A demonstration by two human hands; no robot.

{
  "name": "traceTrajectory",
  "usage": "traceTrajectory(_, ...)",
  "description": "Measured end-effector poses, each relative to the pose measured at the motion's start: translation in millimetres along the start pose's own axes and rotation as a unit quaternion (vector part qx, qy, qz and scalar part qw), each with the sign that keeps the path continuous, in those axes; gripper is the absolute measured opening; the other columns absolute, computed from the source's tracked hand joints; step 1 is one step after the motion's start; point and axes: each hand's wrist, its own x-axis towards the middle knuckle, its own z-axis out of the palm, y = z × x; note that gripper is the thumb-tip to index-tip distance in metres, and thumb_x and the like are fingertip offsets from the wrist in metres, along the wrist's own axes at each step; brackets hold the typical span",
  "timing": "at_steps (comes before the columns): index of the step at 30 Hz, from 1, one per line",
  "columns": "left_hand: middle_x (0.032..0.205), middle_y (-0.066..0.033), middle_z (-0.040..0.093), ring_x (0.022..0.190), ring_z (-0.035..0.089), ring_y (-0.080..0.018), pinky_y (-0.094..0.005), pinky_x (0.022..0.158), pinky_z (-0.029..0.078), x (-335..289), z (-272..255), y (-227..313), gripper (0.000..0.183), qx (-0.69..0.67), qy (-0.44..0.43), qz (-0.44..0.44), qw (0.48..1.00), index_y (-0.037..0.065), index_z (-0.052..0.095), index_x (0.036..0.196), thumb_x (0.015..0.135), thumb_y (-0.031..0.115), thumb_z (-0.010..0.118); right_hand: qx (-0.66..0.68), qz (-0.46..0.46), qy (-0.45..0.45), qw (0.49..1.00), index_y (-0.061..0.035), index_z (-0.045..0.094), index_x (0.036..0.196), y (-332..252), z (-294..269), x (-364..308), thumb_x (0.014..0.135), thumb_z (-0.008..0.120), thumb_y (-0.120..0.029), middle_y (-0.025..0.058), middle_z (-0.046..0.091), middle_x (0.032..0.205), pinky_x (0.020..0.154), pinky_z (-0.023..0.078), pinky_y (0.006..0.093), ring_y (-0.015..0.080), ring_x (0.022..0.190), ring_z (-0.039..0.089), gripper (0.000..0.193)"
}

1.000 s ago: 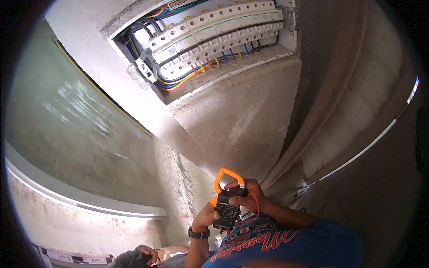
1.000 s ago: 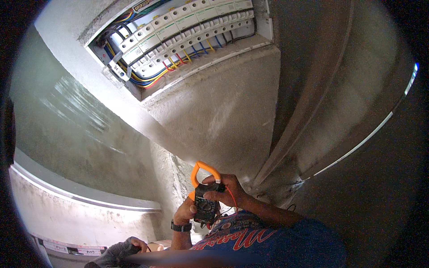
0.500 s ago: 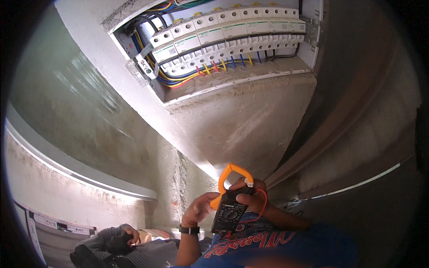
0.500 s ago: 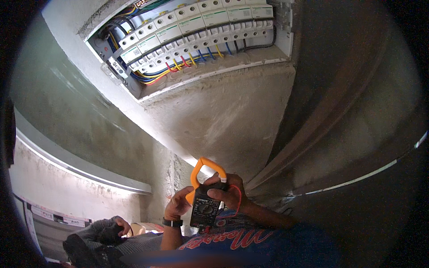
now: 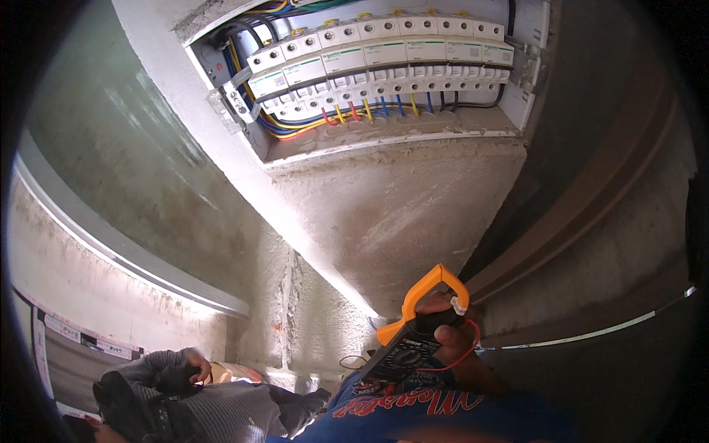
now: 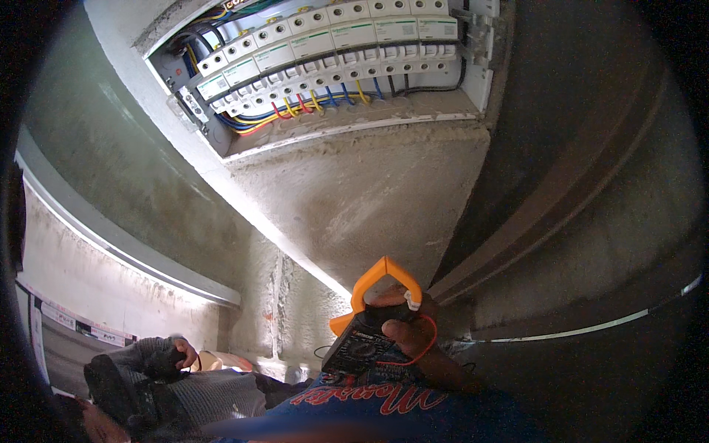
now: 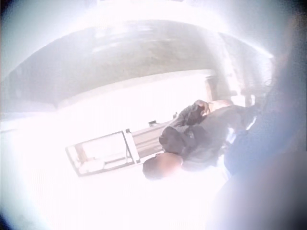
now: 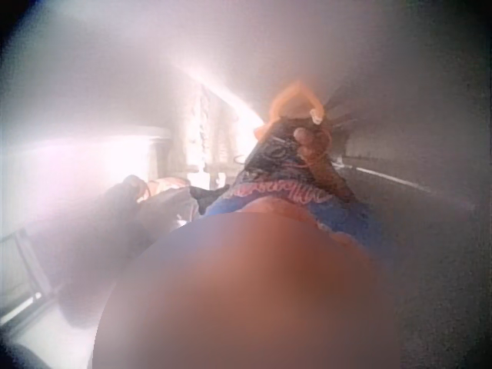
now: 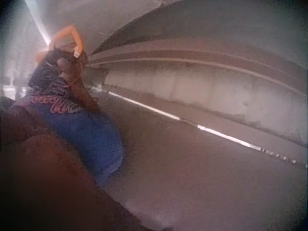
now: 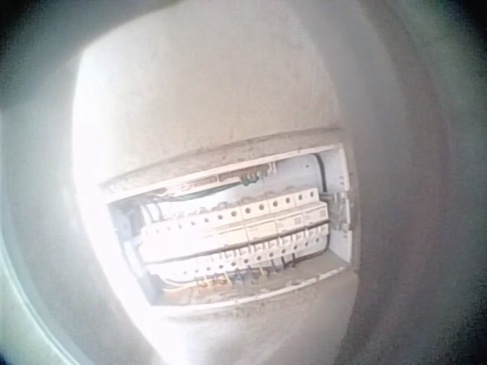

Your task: The person uses a multimeter with red and black probes to test terminals in an open electrical distribution board. They move the probes between multiple breaker terminals, then remove the probes and point at the wiring inside the panel.

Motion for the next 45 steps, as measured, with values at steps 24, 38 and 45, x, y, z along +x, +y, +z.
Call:
traceTrajectory(24,0.119,-0.0133,0.075,0.098,0.073,-0.0201,-0.0344,0.076,0.061,-53,10,150,0.053,0.102,-0.070,0.136,0.983,0.004,0.064,0.142,0.110,0.045,0.061,-0.016,-0.017,-0.011,1.000,0.0023,0.077,0.112,-17,-12,11,0.088,0.086,-0.039,0.0109,0.073,0.101,0.087,0.059,0.0370,0.0217,0.094,0.072,0.048)
traceTrajectory(38,0.085,-0.0068,0.076,0.078,0.071,-0.0112,-0.0282,0.072,0.056,-294,108,358,0.036,0.064,0.200,0.713,0.669,-0.001,0.072,0.132,0.101,0.016,0.079,-0.020,0.009,0.010,1.000,0.0019,0.079,0.111,-26,-18,5,0.084,0.089,-0.040,0.0101,0.072,0.099,0.085,0.058,0.0374,0.0217,0.092,0.071,0.051)
traceTrajectory(45,0.075,-0.0019,0.070,0.067,0.063,-0.0091,-0.0267,0.063,0.051,-342,130,398,0.051,0.133,0.255,0.780,0.555,0.003,0.064,0.144,0.100,0.020,0.081,-0.036,0.024,0.003,0.999,0.0048,0.073,0.108,-24,-31,0,0.082,0.085,-0.033,0.0142,0.073,0.105,0.089,0.058,0.0405,0.0249,0.098,0.072,0.047)
